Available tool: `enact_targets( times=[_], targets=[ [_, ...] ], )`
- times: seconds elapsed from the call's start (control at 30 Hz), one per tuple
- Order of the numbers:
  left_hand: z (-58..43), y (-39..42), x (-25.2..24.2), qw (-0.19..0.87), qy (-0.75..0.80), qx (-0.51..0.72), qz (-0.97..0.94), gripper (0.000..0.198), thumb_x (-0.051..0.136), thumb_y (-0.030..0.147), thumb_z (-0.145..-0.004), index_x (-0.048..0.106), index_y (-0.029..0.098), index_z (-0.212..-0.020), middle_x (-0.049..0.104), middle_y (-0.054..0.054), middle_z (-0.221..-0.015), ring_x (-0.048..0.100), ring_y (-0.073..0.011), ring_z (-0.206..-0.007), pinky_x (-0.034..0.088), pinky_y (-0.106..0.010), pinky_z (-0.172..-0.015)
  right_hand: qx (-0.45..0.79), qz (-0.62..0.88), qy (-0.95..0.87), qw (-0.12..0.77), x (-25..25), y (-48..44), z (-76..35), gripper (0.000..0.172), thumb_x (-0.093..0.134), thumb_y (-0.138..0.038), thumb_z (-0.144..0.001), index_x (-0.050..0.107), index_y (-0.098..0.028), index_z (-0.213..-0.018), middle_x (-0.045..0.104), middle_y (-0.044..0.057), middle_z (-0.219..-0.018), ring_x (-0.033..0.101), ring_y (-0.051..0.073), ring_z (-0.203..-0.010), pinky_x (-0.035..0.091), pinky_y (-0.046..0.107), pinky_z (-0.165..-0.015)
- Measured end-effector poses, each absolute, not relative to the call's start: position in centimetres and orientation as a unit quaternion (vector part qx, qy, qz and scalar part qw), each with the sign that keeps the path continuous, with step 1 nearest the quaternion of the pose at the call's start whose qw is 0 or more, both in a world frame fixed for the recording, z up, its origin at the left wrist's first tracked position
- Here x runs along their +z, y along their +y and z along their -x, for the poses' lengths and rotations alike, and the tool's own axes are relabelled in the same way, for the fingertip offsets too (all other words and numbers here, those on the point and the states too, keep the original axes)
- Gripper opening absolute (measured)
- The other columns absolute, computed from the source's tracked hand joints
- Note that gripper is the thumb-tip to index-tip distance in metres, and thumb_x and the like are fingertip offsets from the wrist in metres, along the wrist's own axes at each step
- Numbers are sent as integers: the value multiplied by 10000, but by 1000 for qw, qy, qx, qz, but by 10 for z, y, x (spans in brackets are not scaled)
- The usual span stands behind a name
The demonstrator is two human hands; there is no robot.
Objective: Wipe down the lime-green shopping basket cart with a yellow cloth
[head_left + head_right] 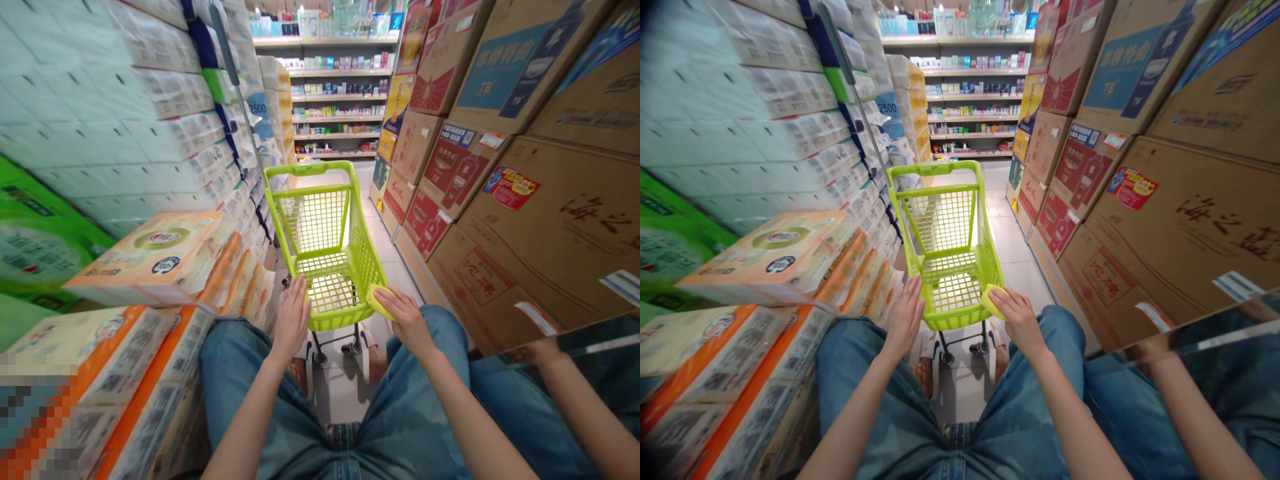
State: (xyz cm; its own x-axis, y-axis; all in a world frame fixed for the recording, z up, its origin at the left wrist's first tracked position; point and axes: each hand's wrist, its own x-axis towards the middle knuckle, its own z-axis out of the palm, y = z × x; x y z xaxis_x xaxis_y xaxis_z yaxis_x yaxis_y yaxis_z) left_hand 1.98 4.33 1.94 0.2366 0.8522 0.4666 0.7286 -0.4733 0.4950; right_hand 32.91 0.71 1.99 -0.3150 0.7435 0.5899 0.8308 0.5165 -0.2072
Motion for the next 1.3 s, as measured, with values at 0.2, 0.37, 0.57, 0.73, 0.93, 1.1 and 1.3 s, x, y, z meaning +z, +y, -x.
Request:
enact_targets(
  times=[0.2, 0.37, 0.57, 0.73, 0.93, 1.1, 1.3],
  targets=[
    [-17, -12, 16, -15, 502, 262, -824, 668, 378, 198, -981, 95, 211, -1586, 320, -116, -1605, 266, -247, -1498, 320, -486, -1187, -88, 564, -755, 324, 31, 2, -315, 720, 387, 16, -769, 497, -263, -1424, 611, 29, -1398, 474, 228, -1375, 282, 452, -1124],
    [-26, -24, 17, -54, 533, 258, -804, 780, 395, 134, -917, 2, 202, -1588, 289, -127, -1612, 296, -265, -1483, 360, -492, -1168, -64, 580, -740, 336, 26, -19, -238, 739, 400, 17, -793, 429, -261, -1477, 592, 43, -1419, 495, 227, -1357, 194, 475, -1180],
    [-22, -36, 8, -53, 543, 270, -793, 841, 434, 121, -876, -5, 213, -1587, 242, -138, -1625, 254, -286, -1495, 374, -529, -1154, -45, 520, -775, 356, 19, -31, -154, 531, 511, -148, -928, 495, -340, -1422, 604, 11, -1406, 480, 219, -1357, 214, 443, -1178],
    [-20, -45, 12, -57, 547, 253, -796, 843, 416, 87, -867, -5, 208, -1587, 263, -122, -1621, 278, -266, -1488, 364, -502, -1170, -45, 462, -807, 365, 13, -36, -189, 545, 401, -116, -952, 449, -308, -1459, 613, 23, -1396, 467, 182, -1375, 113, 447, -1211],
    [-26, -47, 19, -68, 555, 258, -788, 853, 450, 97, -854, 20, 164, -1587, 267, -138, -1618, 285, -280, -1485, 363, -483, -1172, -93, 530, -759, 366, 15, -10, -291, 669, 401, -19, -830, 489, -309, -1427, 640, 34, -1362, 500, 205, -1359, 149, 492, -1194],
    [-30, -48, 18, -63, 558, 272, -782, 855, 455, 98, -858, 11, 157, -1585, 250, -153, -1621, 271, -288, -1490, 367, -501, -1165, -91, 558, -738, 369, 18, -9, -283, 726, 410, 8, -766, 499, -291, -1422, 632, 30, -1373, 492, 220, -1364, 201, 482, -1173],
    [-31, -50, 13, -52, 566, 289, -771, 854, 470, 118, -873, 7, 187, -1587, 248, -156, -1623, 260, -302, -1493, 371, -528, -1158, -30, 509, -769, 386, 18, -39, -179, 671, 405, -19, -854, 431, -271, -1476, 612, 36, -1396, 468, 203, -1376, 132, 443, -1195]
  ],
)
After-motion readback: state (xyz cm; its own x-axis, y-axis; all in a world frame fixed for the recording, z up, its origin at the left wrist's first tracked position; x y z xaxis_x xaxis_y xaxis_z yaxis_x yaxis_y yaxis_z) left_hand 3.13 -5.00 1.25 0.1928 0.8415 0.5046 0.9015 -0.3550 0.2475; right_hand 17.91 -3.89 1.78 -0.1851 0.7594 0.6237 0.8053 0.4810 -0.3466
